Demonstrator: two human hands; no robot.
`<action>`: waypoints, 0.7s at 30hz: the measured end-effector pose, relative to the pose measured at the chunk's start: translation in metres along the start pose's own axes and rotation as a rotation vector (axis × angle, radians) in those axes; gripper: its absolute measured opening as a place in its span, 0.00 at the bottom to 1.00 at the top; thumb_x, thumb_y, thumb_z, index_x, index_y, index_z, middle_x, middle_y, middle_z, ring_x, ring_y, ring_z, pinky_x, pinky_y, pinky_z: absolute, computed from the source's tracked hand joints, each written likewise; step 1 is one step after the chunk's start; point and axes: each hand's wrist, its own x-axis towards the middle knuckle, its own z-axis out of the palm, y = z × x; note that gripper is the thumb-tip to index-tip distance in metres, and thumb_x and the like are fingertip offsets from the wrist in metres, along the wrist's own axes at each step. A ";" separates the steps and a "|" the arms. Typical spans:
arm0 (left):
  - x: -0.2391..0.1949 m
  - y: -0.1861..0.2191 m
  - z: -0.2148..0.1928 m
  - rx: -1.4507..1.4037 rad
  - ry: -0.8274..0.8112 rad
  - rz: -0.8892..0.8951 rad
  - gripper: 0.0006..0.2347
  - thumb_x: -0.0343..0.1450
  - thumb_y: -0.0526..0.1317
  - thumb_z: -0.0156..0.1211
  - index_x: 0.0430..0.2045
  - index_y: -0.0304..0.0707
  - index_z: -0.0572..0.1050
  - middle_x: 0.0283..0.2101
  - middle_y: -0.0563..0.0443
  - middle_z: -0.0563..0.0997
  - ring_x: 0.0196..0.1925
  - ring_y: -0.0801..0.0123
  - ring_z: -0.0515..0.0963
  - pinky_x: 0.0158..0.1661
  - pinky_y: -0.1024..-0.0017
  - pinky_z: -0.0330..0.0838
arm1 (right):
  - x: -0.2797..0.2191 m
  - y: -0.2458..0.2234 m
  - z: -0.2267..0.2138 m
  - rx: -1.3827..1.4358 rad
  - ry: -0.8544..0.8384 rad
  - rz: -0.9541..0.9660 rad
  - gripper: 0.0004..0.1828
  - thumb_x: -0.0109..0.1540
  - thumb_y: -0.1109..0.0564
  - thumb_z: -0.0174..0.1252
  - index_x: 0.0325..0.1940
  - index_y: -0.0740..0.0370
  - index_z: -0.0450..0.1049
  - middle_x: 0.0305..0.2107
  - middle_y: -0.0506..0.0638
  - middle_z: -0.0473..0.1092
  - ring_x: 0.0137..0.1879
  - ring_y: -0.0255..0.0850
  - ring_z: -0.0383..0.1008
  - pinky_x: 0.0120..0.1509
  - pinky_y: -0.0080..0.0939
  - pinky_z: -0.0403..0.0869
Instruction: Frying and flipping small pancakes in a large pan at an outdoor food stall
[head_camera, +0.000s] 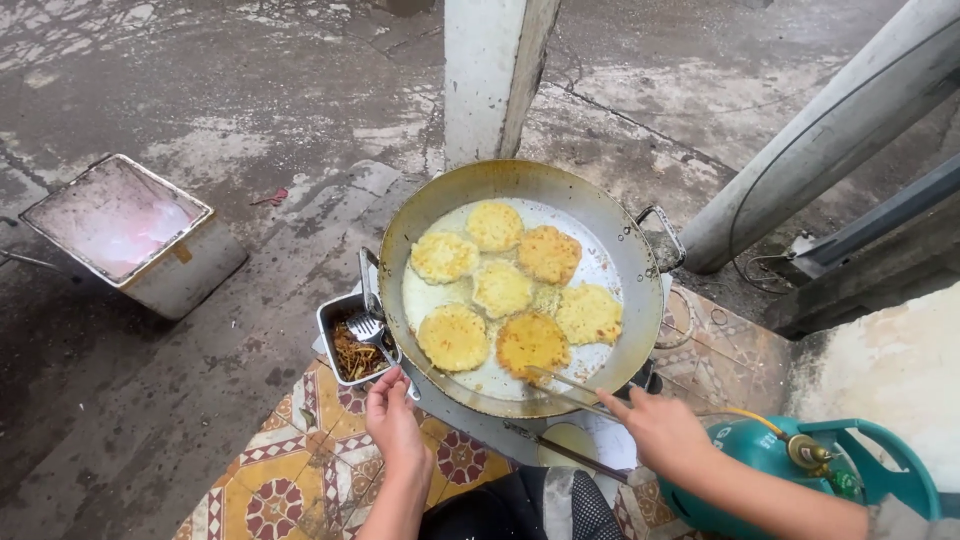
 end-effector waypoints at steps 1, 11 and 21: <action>0.000 0.000 0.001 0.001 -0.002 0.000 0.09 0.75 0.29 0.51 0.44 0.39 0.77 0.50 0.52 0.81 0.51 0.70 0.77 0.48 0.75 0.71 | 0.000 0.001 0.001 0.001 0.000 0.002 0.53 0.50 0.69 0.55 0.77 0.40 0.49 0.33 0.52 0.64 0.25 0.49 0.69 0.23 0.54 0.67; 0.004 0.000 -0.001 -0.023 0.008 -0.007 0.08 0.75 0.29 0.52 0.43 0.41 0.78 0.51 0.53 0.81 0.51 0.72 0.77 0.47 0.76 0.69 | -0.054 0.064 -0.143 1.028 -0.291 0.593 0.37 0.61 0.59 0.63 0.70 0.26 0.67 0.28 0.47 0.77 0.20 0.35 0.66 0.23 0.29 0.65; 0.008 -0.004 -0.008 -0.020 0.014 -0.031 0.09 0.76 0.29 0.51 0.45 0.39 0.77 0.52 0.51 0.80 0.53 0.70 0.77 0.51 0.75 0.72 | -0.017 0.039 -0.084 0.611 -0.373 0.439 0.38 0.60 0.49 0.60 0.72 0.21 0.60 0.38 0.33 0.81 0.26 0.25 0.71 0.28 0.25 0.68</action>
